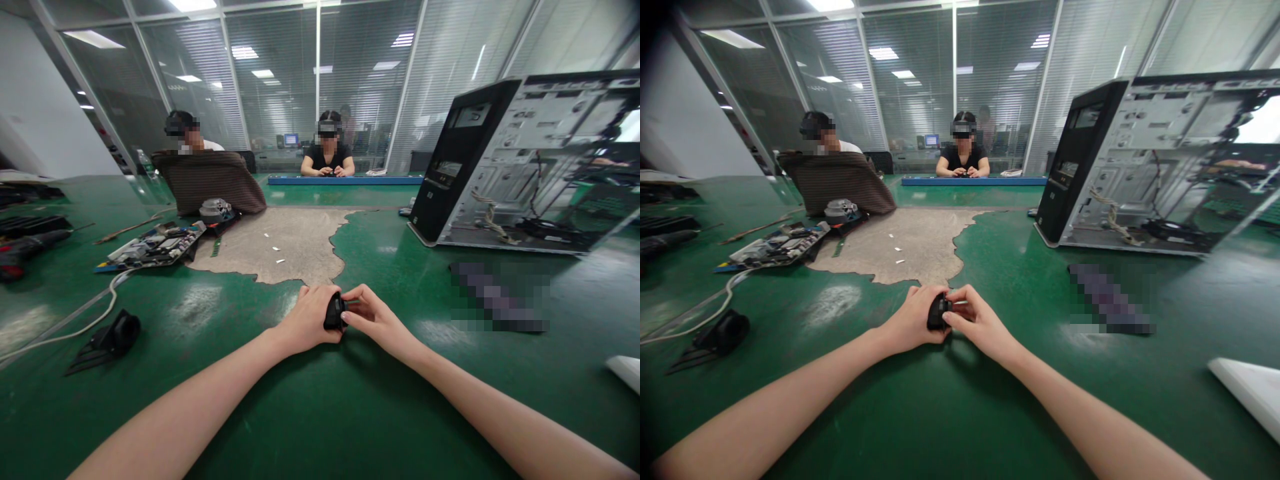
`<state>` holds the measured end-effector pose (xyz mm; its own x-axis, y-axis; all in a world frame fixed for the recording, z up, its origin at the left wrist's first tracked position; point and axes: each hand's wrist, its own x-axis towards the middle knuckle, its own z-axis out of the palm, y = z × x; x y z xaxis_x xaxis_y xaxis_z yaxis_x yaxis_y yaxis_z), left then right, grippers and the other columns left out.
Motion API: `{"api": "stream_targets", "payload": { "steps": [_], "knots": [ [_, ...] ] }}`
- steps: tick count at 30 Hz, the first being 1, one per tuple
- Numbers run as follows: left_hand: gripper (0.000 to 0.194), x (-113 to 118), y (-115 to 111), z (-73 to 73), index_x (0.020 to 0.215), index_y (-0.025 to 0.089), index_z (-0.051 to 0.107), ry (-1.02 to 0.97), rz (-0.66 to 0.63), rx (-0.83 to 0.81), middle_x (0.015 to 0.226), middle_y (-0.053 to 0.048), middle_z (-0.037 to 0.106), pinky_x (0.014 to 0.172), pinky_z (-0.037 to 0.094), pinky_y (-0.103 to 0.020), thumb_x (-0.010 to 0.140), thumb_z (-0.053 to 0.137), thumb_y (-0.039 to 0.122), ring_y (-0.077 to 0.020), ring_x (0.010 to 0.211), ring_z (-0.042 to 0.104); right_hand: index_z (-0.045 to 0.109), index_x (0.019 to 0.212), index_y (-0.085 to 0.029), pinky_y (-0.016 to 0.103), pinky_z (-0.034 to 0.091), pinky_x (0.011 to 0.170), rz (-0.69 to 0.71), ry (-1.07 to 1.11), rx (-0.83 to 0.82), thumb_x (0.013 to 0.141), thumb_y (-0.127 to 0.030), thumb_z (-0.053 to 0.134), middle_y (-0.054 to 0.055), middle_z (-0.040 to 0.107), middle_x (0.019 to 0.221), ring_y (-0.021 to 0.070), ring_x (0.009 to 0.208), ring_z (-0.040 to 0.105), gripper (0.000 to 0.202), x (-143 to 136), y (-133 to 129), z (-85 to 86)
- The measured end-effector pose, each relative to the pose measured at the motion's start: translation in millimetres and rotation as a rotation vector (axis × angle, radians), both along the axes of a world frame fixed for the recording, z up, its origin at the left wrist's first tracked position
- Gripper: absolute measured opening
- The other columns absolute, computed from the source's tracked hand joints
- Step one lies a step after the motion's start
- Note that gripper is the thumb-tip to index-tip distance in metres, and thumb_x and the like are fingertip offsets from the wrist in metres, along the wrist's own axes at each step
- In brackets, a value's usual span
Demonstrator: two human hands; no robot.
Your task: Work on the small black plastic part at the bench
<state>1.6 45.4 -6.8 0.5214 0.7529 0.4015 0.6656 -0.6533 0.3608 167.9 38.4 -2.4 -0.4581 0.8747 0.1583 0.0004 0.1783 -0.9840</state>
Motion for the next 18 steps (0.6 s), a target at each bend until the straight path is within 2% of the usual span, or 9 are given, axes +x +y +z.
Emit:
{"api": "stream_targets", "payload": {
  "steps": [5,10,14,18],
  "knots": [
    [0.058,-0.2,-0.3,1.1,0.11,0.021,0.036,0.006,0.008,-0.023,0.105,-0.005,0.052,0.082,0.029,-0.035,0.059,0.062,0.027,-0.0237,0.098,0.047,0.044,0.095,-0.021,0.035,0.042,0.085,-0.018,-0.043,0.026,0.073,-0.026,0.057,0.003,0.054,0.096,0.0164,0.094,0.054,0.026,0.6,0.5,-0.4],
    [0.059,-0.7,-0.5,2.2,0.109,0.02,0.036,0.023,0.005,-0.025,0.106,-0.005,0.051,0.082,0.029,-0.035,0.057,0.063,0.025,-0.0241,0.098,0.047,0.044,0.09,-0.022,0.034,0.043,0.083,0.027,-0.005,0.006,0.071,-0.022,0.06,0.0,0.055,0.091,0.0149,0.088,0.056,0.026,3.2,-0.3,1.1],
    [0.057,-0.5,-0.5,1.4,0.108,0.019,0.037,0.018,0.01,-0.007,0.105,-0.006,0.052,0.08,0.03,-0.034,0.058,0.063,0.027,-0.0236,0.097,0.047,0.044,0.087,-0.021,0.033,0.044,0.078,-0.003,-0.001,0.006,0.074,-0.025,0.057,0.0,0.054,0.088,0.015,0.086,0.056,0.019,3.1,-0.1,0.5],
    [0.058,0.0,-0.2,0.5,0.108,0.019,0.037,0.005,0.009,-0.005,0.103,-0.005,0.052,0.08,0.03,-0.034,0.058,0.064,0.027,-0.023,0.096,0.047,0.045,0.09,-0.021,0.034,0.045,0.079,-0.036,-0.033,0.037,0.074,-0.027,0.056,0.001,0.053,0.09,0.0157,0.089,0.054,0.02,0.5,0.3,-0.7]
  ]
}}
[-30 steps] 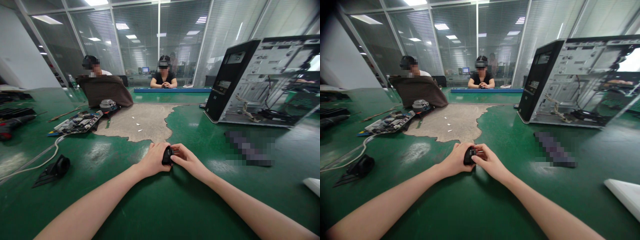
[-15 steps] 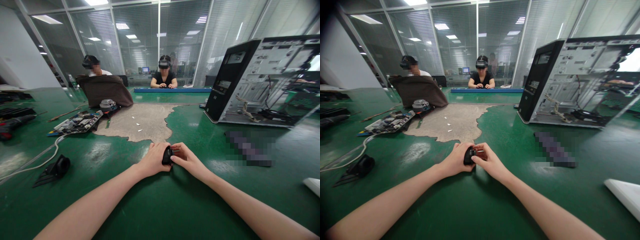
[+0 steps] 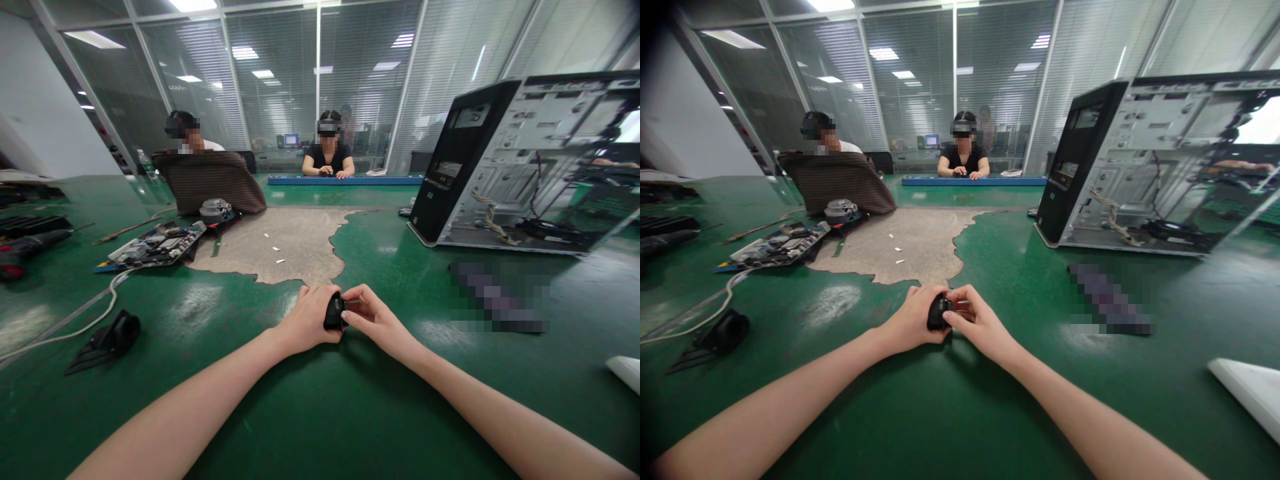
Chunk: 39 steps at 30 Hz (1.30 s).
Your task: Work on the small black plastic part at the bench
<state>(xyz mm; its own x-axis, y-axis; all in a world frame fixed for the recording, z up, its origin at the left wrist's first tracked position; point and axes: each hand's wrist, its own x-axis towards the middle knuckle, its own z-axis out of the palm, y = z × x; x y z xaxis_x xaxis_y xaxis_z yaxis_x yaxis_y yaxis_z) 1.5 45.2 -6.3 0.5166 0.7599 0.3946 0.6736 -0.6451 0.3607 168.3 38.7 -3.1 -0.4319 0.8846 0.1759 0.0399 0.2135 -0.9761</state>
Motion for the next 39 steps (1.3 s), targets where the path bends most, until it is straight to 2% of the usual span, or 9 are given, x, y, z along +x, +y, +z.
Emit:
{"api": "stream_targets", "payload": {
  "steps": [4,9,16,23,28,33,39],
  "knots": [
    [0.057,-0.1,0.1,0.4,0.109,0.021,0.037,-0.001,0.003,-0.019,0.104,-0.005,0.052,0.081,0.029,-0.034,0.058,0.063,0.027,-0.0234,0.097,0.047,0.044,0.098,-0.021,0.034,0.043,0.084,0.019,-0.02,0.016,0.075,-0.025,0.055,0.003,0.053,0.095,0.0161,0.093,0.053,0.026,-0.4,-0.8,0.1],
    [0.06,-0.6,0.1,1.4,0.109,0.021,0.036,0.01,-0.001,-0.027,0.105,-0.005,0.052,0.081,0.029,-0.035,0.055,0.064,0.025,-0.0237,0.097,0.047,0.042,0.093,-0.023,0.033,0.042,0.084,0.051,-0.013,0.012,0.072,-0.019,0.058,0.001,0.054,0.093,0.0142,0.089,0.055,0.027,2.4,-3.5,1.5],
    [0.057,0.2,-0.4,1.3,0.109,0.021,0.036,0.003,0.002,-0.02,0.105,-0.005,0.051,0.081,0.029,-0.035,0.058,0.062,0.026,-0.0241,0.098,0.047,0.041,0.086,-0.022,0.032,0.046,0.074,0.027,0.027,-0.026,0.075,-0.028,0.056,-0.001,0.054,0.085,0.0136,0.08,0.056,0.019,0.3,-2.5,1.7],
    [0.056,0.3,-0.1,0.7,0.109,0.02,0.037,-0.006,-0.002,-0.005,0.104,-0.005,0.052,0.081,0.029,-0.035,0.059,0.062,0.027,-0.0236,0.098,0.047,0.043,0.098,-0.021,0.034,0.043,0.085,0.015,-0.044,0.035,0.078,-0.022,0.05,0.003,0.052,0.095,0.0155,0.093,0.053,0.022,-0.2,-1.5,-0.9],
    [0.062,-0.2,-0.1,1.1,0.11,0.021,0.035,0.01,-0.006,-0.024,0.106,-0.005,0.051,0.082,0.029,-0.036,0.055,0.063,0.024,-0.0242,0.099,0.047,0.043,0.095,-0.023,0.035,0.042,0.086,0.047,-0.022,0.085,0.074,-0.017,0.055,0.001,0.052,0.094,0.0152,0.094,0.053,0.026,1.1,-4.0,-0.9],
    [0.057,0.0,0.0,0.9,0.108,0.021,0.037,0.004,0.008,-0.031,0.106,-0.005,0.052,0.082,0.029,-0.035,0.058,0.063,0.026,-0.0239,0.099,0.047,0.042,0.09,-0.022,0.033,0.045,0.081,0.013,-0.009,0.041,0.077,-0.024,0.053,0.0,0.052,0.089,0.0147,0.088,0.055,0.017,0.2,-4.4,-0.7],
    [0.058,0.5,-0.1,0.8,0.109,0.021,0.037,0.007,0.002,-0.023,0.105,-0.005,0.052,0.082,0.029,-0.034,0.058,0.063,0.026,-0.0238,0.098,0.047,0.042,0.096,-0.022,0.032,0.045,0.081,0.006,-0.006,0.026,0.076,-0.023,0.054,0.002,0.051,0.093,0.0145,0.089,0.054,0.023,-1.1,-2.2,-1.8]
  ]
}}
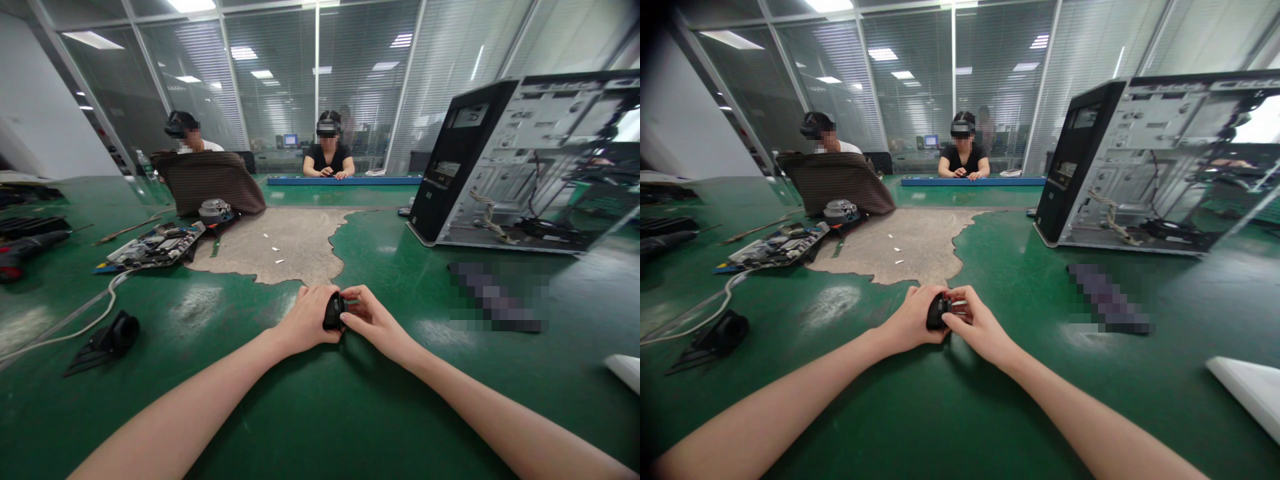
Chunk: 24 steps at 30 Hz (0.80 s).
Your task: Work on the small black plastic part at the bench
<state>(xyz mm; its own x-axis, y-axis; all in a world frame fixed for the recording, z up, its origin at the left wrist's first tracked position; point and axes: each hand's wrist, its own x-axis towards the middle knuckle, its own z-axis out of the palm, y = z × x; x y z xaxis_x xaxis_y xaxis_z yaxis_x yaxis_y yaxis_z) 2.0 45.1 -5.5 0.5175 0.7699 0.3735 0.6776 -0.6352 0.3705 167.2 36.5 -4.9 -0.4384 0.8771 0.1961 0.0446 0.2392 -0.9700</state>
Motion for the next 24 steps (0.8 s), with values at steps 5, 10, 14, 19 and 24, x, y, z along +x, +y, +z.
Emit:
{"api": "stream_targets", "payload": {
  "steps": [5,10,14,19,24],
  "knots": [
    [0.059,-0.5,-0.2,1.1,0.11,0.02,0.036,0.003,-0.003,0.006,0.104,-0.005,0.052,0.081,0.03,-0.035,0.057,0.063,0.026,-0.0238,0.098,0.047,0.043,0.097,-0.022,0.033,0.045,0.081,0.031,0.001,0.0,0.076,-0.02,0.053,0.001,0.052,0.092,0.0145,0.089,0.054,0.023,0.9,-1.5,0.2],
    [0.061,-1.5,-0.5,1.8,0.11,0.02,0.036,0.007,-0.013,0.011,0.106,-0.006,0.051,0.082,0.029,-0.035,0.056,0.064,0.024,-0.0238,0.098,0.047,0.041,0.092,-0.023,0.035,0.042,0.086,0.043,0.019,0.01,0.074,-0.019,0.056,0.0,0.053,0.091,0.0148,0.091,0.055,0.024,1.7,-3.9,1.9],
    [0.057,-0.8,-0.5,0.9,0.108,0.02,0.037,-0.004,-0.006,0.015,0.104,-0.005,0.052,0.081,0.03,-0.034,0.058,0.063,0.026,-0.0233,0.097,0.047,0.041,0.089,-0.022,0.034,0.045,0.081,0.007,0.01,-0.004,0.078,-0.023,0.052,0.001,0.053,0.089,0.0147,0.088,0.055,0.016,1.1,-1.7,1.5],
    [0.056,0.2,0.2,0.3,0.107,0.02,0.038,-0.001,-0.001,0.012,0.103,-0.005,0.052,0.08,0.03,-0.035,0.057,0.063,0.027,-0.0235,0.096,0.048,0.042,0.093,-0.022,0.033,0.046,0.083,-0.02,-0.02,0.065,0.076,-0.019,0.052,0.001,0.049,0.094,0.0141,0.092,0.053,0.02,0.0,-2.5,0.8],
    [0.058,-0.4,0.2,2.0,0.108,0.02,0.038,-0.006,-0.011,0.012,0.104,-0.005,0.052,0.081,0.03,-0.035,0.056,0.064,0.024,-0.0236,0.097,0.047,0.043,0.102,-0.022,0.035,0.041,0.091,-0.045,-0.078,0.212,0.075,-0.011,0.048,0.004,0.047,0.103,0.0156,0.099,0.05,0.029,-0.6,-7.6,2.1]
  ]
}}
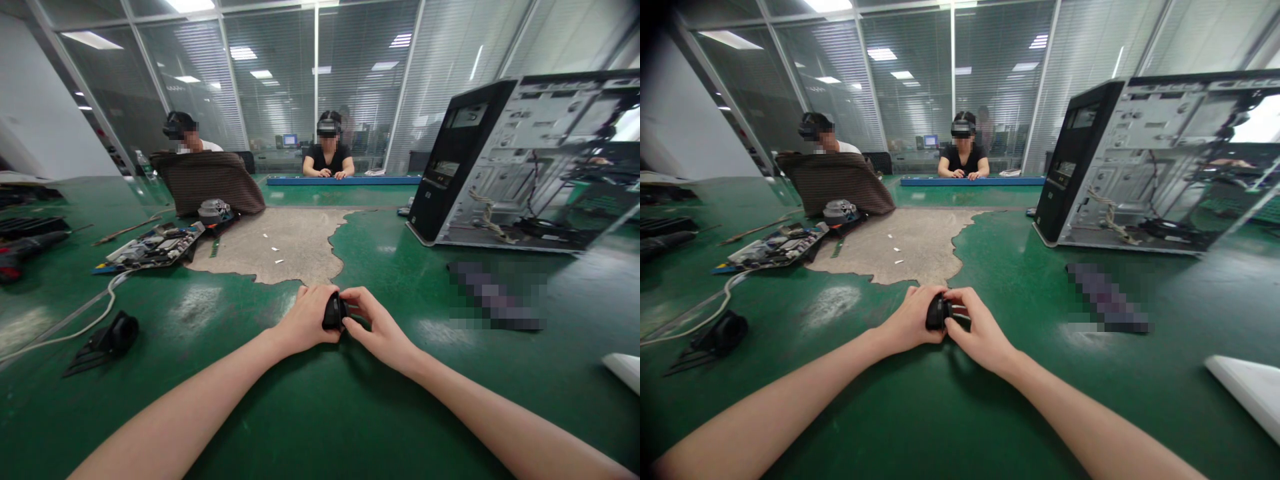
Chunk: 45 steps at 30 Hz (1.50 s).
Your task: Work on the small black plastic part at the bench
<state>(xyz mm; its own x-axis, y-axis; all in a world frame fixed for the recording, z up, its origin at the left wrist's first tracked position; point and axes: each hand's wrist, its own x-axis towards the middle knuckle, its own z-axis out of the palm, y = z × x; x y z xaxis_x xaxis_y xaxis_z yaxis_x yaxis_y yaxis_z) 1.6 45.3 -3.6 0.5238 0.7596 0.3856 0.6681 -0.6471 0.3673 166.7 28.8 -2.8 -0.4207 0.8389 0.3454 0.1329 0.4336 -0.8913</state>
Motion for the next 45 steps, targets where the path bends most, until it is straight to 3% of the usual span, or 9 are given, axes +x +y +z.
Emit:
{"api": "stream_targets", "payload": {
  "steps": [6,10,14,17,25,28,31,37,45],
  "knots": [
    [0.055,0,1,-1.6,0.107,0.019,0.038,0.0,0.018,0.007,0.104,-0.006,0.052,0.08,0.03,-0.035,0.058,0.063,0.028,-0.0233,0.096,0.048,0.045,0.097,-0.02,0.036,0.042,0.086,-0.134,-0.071,-0.042,0.08,-0.012,0.036,0.003,0.053,0.095,0.0152,0.092,0.052,0.021,2,8,-6.8],
    [0.054,0,3,-2.1,0.107,0.019,0.039,-0.027,0.031,-0.034,0.105,-0.006,0.052,0.08,0.031,-0.035,0.059,0.063,0.03,-0.0237,0.098,0.048,0.043,0.108,-0.019,0.039,0.033,0.095,-0.212,-0.236,0.026,0.081,-0.019,0.04,0.006,0.051,0.108,0.0176,0.103,0.047,0.027,6,14,-8.3],
    [0.052,-2,6,-0.5,0.105,0.021,0.039,-0.086,0.091,-0.141,0.1,-0.004,0.054,0.079,0.033,-0.036,0.06,0.063,0.03,-0.0231,0.09,0.051,0.037,0.116,-0.018,0.041,0.033,0.094,-0.184,-0.413,0.029,0.073,-0.034,0.055,0.009,0.046,0.113,0.0221,0.108,0.043,0.049,17,16,-1.6],
    [0.05,-4,9,1.0,0.104,0.022,0.039,-0.166,0.121,-0.243,0.092,-0.001,0.056,0.076,0.036,-0.035,0.061,0.063,0.032,-0.0208,0.082,0.053,0.032,0.12,-0.019,0.04,0.034,0.094,-0.048,-0.54,0.039,0.061,-0.038,0.066,0.01,0.04,0.118,0.0237,0.111,0.039,0.071,27,18,4.0],
    [0.049,-8,10,1.9,0.101,0.022,0.039,-0.237,0.125,-0.295,0.084,0.001,0.056,0.067,0.039,-0.031,0.061,0.064,0.037,-0.0168,0.069,0.053,0.042,0.111,-0.019,0.04,0.038,0.089,-0.071,-0.763,0.068,0.057,-0.04,0.067,0.008,0.042,0.11,0.025,0.105,0.041,0.063,43,22,18.3],
    [0.05,-8,9,3.1,0.101,0.021,0.039,-0.232,0.122,-0.295,0.085,0.0,0.056,0.069,0.038,-0.031,0.061,0.064,0.037,-0.017,0.07,0.053,0.05,0.1,-0.019,0.039,0.041,0.083,-0.04,-0.828,0.068,0.061,-0.04,0.065,0.007,0.047,0.101,0.024,0.096,0.046,0.047,48,24,24.2],
    [0.051,-6,6,4.8,0.102,0.021,0.04,-0.176,0.114,-0.269,0.089,-0.001,0.056,0.072,0.037,-0.033,0.06,0.065,0.037,-0.0195,0.077,0.052,0.052,0.093,-0.017,0.037,0.043,0.077,-0.085,-0.811,0.125,0.066,-0.033,0.062,0.007,0.052,0.091,0.0222,0.088,0.051,0.033,43,22,25.1],
    [0.052,-3,-3,3.9,0.105,0.022,0.04,-0.082,0.054,-0.167,0.1,-0.004,0.054,0.077,0.032,-0.035,0.06,0.065,0.032,-0.0229,0.088,0.05,0.042,0.11,-0.019,0.035,0.045,0.079,-0.068,-0.593,0.25,0.073,-0.018,0.056,0.007,0.056,0.102,0.0193,0.09,0.056,0.039,14,3,25.7],
    [0.061,-5,-7,3.2,0.108,0.021,0.037,-0.01,-0.031,-0.081,0.104,-0.006,0.052,0.078,0.031,-0.036,0.057,0.069,0.033,-0.0249,0.095,0.048,0.047,0.106,-0.022,0.034,0.048,0.077,0.048,-0.332,0.081,0.067,-0.037,0.065,0.004,0.062,0.096,0.0198,0.085,0.061,0.046,12,10,8.8]
  ]
}}
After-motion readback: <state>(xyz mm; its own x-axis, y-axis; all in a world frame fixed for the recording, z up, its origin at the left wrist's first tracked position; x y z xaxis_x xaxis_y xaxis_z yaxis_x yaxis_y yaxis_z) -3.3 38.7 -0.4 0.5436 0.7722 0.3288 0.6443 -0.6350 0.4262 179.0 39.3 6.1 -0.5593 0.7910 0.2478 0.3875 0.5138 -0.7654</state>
